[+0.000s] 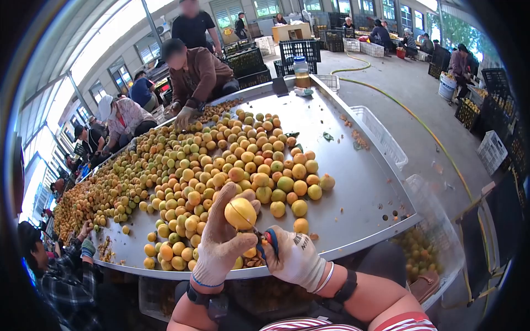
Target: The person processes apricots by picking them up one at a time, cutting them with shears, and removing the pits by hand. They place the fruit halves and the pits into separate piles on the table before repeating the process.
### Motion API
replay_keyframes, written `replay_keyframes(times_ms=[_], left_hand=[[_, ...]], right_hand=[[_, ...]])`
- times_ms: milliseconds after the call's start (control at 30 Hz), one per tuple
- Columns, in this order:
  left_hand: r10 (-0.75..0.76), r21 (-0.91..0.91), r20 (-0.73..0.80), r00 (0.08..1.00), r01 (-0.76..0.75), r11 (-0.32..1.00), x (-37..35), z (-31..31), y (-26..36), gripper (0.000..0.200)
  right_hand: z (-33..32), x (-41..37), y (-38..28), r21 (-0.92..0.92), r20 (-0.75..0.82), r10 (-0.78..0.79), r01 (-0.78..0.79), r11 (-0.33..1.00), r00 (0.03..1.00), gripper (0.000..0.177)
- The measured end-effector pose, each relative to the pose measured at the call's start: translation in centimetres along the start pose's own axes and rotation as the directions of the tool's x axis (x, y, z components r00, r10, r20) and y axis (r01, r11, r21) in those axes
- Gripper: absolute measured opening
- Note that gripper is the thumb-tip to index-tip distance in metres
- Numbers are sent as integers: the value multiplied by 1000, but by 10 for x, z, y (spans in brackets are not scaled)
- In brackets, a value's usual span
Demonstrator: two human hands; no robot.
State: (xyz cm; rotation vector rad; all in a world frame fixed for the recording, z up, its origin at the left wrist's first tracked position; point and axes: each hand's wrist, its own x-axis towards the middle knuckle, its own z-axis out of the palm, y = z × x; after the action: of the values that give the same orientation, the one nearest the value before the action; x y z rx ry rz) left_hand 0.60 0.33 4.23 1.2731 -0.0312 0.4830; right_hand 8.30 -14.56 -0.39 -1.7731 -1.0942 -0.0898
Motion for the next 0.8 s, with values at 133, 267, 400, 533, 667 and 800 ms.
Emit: replay_keyframes(times_ms=[133,267,400,533,667,800], left_hand=[[-27,2,33,999,27,1000,-1,-10,-7,77],[-137,-42,2,991,137,990,-6,-6,-18,55],[-127,225,-17,992,128,966,1,2,-4,53],[-34,194,6,999,32,981,-7,12,0,63],[58,192,15,998,-59,980,-3,3,-12,59],[-109,-58,-3,994,109,992,-1,1,-13,53]], right_hand=[[2,-2,-1,4,-7,-10,10,1000,1000,6],[2,0,-5,-50,-78,-98,95,994,992,10],[4,-2,2,-6,-61,-50,50,999,997,14],[2,-2,0,-26,-63,-53,51,998,997,14],[1,-2,-2,-50,-66,-76,73,996,995,13],[0,2,-6,-90,-99,-147,138,986,984,18]])
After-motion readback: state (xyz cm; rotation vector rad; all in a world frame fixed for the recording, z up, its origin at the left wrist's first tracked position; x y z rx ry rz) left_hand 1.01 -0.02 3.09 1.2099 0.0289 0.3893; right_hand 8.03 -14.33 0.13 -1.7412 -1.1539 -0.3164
